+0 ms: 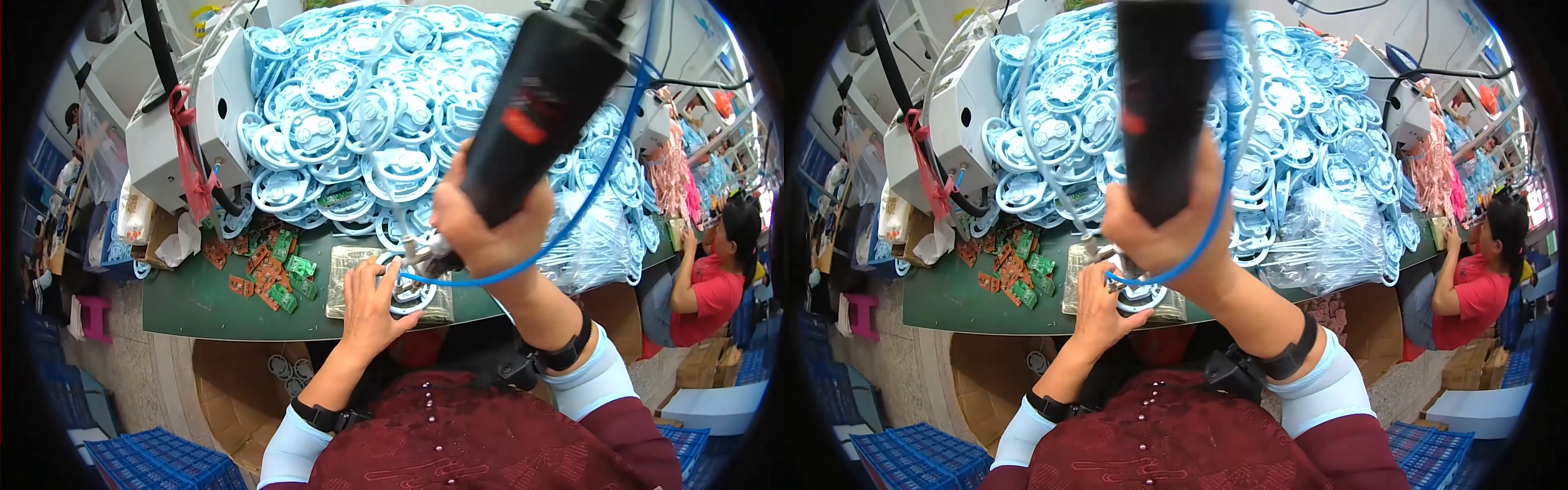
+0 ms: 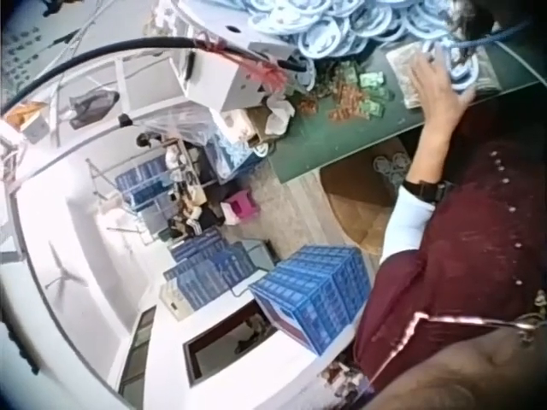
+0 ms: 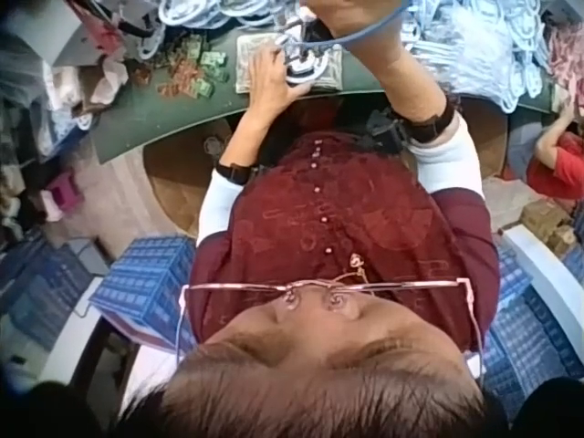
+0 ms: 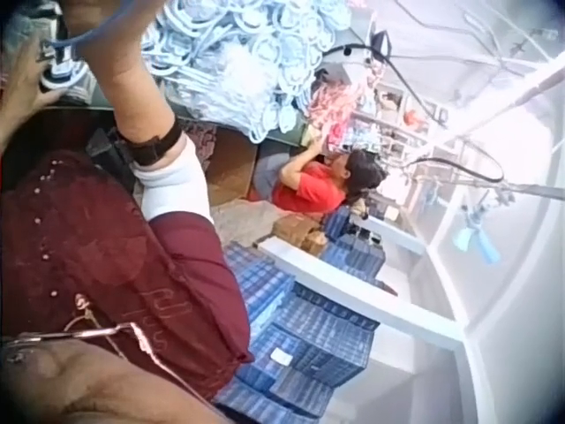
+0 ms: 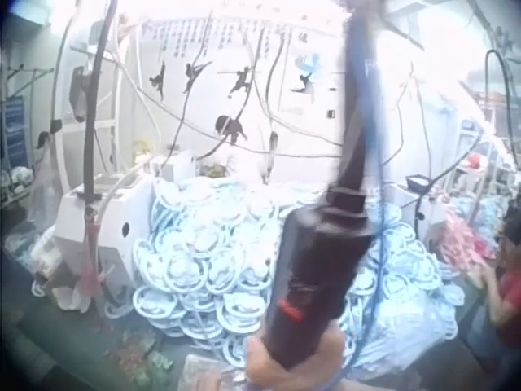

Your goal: The recorder uses an electric screwdriver to assemble small light blue toy parts and circuits.

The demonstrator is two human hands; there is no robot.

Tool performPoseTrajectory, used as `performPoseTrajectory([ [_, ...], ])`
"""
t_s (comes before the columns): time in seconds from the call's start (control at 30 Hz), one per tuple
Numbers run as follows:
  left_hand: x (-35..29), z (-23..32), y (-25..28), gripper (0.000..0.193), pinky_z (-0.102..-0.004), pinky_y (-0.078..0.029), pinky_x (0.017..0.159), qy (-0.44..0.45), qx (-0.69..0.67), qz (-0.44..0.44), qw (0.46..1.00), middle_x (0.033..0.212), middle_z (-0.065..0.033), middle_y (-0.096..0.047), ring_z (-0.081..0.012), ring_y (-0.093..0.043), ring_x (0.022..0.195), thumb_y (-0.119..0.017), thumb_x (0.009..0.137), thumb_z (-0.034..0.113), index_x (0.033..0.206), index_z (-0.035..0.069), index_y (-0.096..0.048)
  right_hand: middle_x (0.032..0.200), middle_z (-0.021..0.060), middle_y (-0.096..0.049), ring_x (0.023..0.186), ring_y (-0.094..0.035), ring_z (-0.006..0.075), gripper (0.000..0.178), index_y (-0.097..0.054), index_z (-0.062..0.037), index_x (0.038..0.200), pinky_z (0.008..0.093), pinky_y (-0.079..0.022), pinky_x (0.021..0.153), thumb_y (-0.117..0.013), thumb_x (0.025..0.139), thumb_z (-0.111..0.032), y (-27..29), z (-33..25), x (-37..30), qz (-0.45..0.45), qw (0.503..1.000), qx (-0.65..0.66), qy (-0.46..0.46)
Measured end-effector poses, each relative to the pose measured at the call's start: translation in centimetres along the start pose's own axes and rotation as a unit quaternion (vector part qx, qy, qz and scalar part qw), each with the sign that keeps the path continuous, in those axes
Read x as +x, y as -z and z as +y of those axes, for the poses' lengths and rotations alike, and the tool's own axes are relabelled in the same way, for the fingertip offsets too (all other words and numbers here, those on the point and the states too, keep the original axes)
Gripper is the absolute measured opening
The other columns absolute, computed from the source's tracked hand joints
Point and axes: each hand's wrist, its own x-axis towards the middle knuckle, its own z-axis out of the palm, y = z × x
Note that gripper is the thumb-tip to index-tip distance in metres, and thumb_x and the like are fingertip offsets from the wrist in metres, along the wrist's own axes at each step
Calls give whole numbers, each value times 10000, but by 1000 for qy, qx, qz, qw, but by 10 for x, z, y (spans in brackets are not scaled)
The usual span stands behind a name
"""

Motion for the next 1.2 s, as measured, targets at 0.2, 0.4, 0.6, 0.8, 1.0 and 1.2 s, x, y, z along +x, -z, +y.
performPoseTrajectory([
  [0.2,1,3,0,822,-486,-363,985,35,10,-6,999,1158,-185,-482,-386,-462,1146,-883,566,253,1286,25,-561,871,45,-610,676,-621,112,485,-508,27,1244,261,-517,619,-678,791,54,10,-17,15,-73,991,103,-41],
  [0.4,-1,-3,-9,887,-493,-354,999,15,12,36,999,1169,-182,-478,-395,-454,1154,-879,556,272,1340,44,-533,879,71,-595,666,-625,143,476,-478,63,1259,278,-531,611,-643,812,77,11,-48,11,-97,990,105,-12],
  [0.6,-10,-12,-16,944,-516,-327,1045,112,-95,-48,988,1294,-243,-430,-428,-409,1218,-875,542,306,1391,93,-521,874,65,-597,697,-615,116,497,-496,58,1247,251,-515,620,-678,785,71,-2,-21,-10,-100,991,86,11],
  [0.8,-12,-16,-22,894,-539,-273,1111,83,-11,-50,995,1343,-298,-405,-452,-387,1247,-871,551,338,1340,64,-552,875,63,-603,698,-610,108,482,-512,61,1216,247,-512,625,-686,767,71,-9,-12,-11,-87,993,74,19],
  [1.0,-9,-16,-17,873,-520,-352,977,84,-97,-40,991,1200,-209,-476,-401,-440,1174,-864,583,369,1325,34,-549,846,59,-616,682,-616,113,371,-526,54,1127,268,-519,619,-632,774,82,-5,-10,-25,-78,989,120,-35],
  [1.2,-12,-25,-30,726,-529,-368,968,97,-184,1,978,1149,-155,-484,-400,-473,1116,-871,607,368,1174,25,-577,800,41,-638,674,-613,108,295,-586,36,1025,253,-502,615,-718,763,4,-14,-30,-18,-142,987,77,4],
])
